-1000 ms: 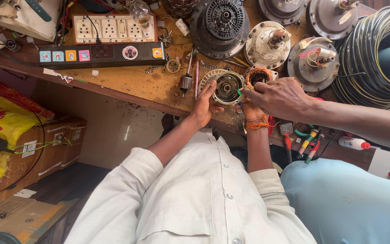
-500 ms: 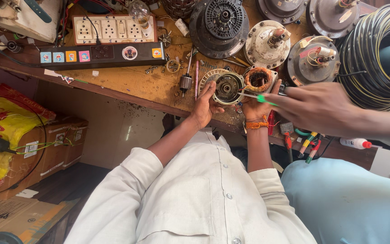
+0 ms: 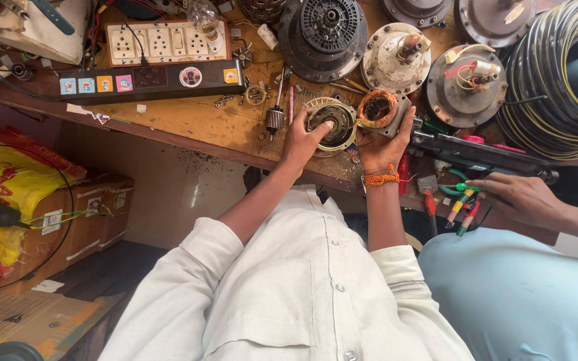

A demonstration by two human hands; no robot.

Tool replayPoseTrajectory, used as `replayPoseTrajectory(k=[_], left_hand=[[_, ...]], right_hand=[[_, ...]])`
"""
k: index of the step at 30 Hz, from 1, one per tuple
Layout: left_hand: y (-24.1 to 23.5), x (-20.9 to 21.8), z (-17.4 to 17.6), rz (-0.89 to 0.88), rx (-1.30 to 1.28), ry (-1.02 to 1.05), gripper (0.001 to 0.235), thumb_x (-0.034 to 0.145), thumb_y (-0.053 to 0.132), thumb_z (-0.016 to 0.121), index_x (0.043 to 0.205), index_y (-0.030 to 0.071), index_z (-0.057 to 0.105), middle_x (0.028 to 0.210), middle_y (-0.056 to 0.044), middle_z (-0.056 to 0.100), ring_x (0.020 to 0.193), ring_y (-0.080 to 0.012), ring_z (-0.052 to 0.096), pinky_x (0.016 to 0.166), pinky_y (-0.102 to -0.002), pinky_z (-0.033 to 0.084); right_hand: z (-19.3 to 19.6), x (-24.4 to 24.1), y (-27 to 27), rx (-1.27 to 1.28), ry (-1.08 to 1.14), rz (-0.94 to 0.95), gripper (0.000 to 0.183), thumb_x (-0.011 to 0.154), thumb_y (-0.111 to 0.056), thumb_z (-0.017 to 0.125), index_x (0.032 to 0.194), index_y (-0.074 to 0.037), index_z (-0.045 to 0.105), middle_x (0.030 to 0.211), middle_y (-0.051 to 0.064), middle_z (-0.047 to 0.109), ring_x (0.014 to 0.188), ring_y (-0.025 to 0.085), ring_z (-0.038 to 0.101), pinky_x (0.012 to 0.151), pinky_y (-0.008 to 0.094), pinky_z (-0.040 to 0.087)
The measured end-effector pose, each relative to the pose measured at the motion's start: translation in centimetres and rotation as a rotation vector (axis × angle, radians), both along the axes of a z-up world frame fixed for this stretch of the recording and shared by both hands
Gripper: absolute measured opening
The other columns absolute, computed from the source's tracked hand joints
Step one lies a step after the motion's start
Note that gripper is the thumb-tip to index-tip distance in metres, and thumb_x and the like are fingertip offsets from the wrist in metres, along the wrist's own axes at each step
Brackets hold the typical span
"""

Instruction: The person disassembles a small electric motor by removing the rotor and stator components. They use a screwdriver and pliers to adjust internal parts and wires, then reassemble the motor components on a cluttered workbench.

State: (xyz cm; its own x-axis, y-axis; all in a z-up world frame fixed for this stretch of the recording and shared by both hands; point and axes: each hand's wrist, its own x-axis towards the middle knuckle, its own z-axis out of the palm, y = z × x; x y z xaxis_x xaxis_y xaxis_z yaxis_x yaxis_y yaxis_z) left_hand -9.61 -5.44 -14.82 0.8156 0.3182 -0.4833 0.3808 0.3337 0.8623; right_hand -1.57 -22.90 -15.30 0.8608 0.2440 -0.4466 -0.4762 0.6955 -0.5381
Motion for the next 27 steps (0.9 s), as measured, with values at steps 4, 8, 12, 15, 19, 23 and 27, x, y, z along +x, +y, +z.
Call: replayPoseTrajectory(k=[4,8,12,15,19,23,27], left_hand=[[0.3,0.3,-0.4,-0.031,0.114,-0.001,0.048,0.082,0.026,0.076,0.124,0.003,0.068,0.109,-0.011,0.076,0.09,-0.0182,0.076,0.067,-0.031,0.066],[0.5,0.5,-0.7,-0.085,0.191,-0.036,0.046,0.08,0.022,0.077,0.121,0.003,0.07,0.104,-0.011,0.078,0.091,-0.0178,0.075,0.077,-0.03,0.062],[0.1,0.7,-0.3,-0.073,0.259,-0.09,0.043,0.08,0.015,0.074,0.12,0.001,0.071,0.104,-0.011,0.079,0.09,-0.018,0.076,0.078,-0.03,0.062],[-0.1,0.7,0.3,-0.055,0.106,-0.039,0.045,0.079,0.014,0.07,0.121,0.001,0.069,0.104,-0.012,0.076,0.085,-0.0172,0.075,0.066,-0.031,0.067],[0.1,0.6,0.8,-0.079,-0.031,0.083,0.053,0.076,0.015,0.07,0.127,0.001,0.061,0.107,-0.012,0.074,0.081,-0.0164,0.076,0.059,-0.033,0.066],[1.3,1.0,0.1,-0.151,0.088,0.094,0.057,0.077,0.016,0.079,0.128,-0.001,0.061,0.112,-0.014,0.075,0.091,-0.0159,0.074,0.078,-0.029,0.059],[2.3,1.4,-0.8,-0.271,0.112,0.127,0.045,0.076,0.018,0.078,0.115,-0.002,0.073,0.105,-0.012,0.078,0.09,-0.0163,0.073,0.082,-0.028,0.056]], right_hand=[[0.2,-0.3,-0.1,-0.004,-0.051,0.016,0.072,0.09,-0.07,0.058,0.139,-0.017,0.058,0.13,0.007,0.066,0.111,0.026,0.069,0.086,0.042,0.063],[0.2,-0.6,-0.3,-0.005,-0.05,-0.003,0.073,0.091,-0.071,0.058,0.14,-0.017,0.058,0.131,0.007,0.067,0.111,0.026,0.069,0.086,0.042,0.063],[0.3,-0.7,-0.5,0.005,-0.041,-0.006,0.076,0.089,-0.072,0.057,0.139,-0.015,0.058,0.129,0.008,0.068,0.109,0.026,0.071,0.083,0.041,0.064],[0.6,-1.0,-0.4,-0.011,-0.054,0.004,0.079,0.09,-0.073,0.057,0.139,-0.012,0.059,0.125,0.01,0.07,0.106,0.027,0.072,0.077,0.04,0.064],[0.8,-1.1,-0.3,-0.011,-0.058,0.005,0.08,0.089,-0.073,0.056,0.139,-0.011,0.057,0.124,0.012,0.07,0.104,0.029,0.073,0.079,0.041,0.066],[0.5,-1.1,-0.2,0.001,-0.035,-0.003,0.079,0.089,-0.073,0.056,0.139,-0.012,0.057,0.123,0.01,0.07,0.103,0.028,0.074,0.078,0.041,0.065],[0.1,-1.2,-0.3,0.049,-0.037,0.013,0.079,0.092,-0.073,0.057,0.141,-0.011,0.058,0.124,0.009,0.07,0.103,0.027,0.072,0.079,0.04,0.064]])
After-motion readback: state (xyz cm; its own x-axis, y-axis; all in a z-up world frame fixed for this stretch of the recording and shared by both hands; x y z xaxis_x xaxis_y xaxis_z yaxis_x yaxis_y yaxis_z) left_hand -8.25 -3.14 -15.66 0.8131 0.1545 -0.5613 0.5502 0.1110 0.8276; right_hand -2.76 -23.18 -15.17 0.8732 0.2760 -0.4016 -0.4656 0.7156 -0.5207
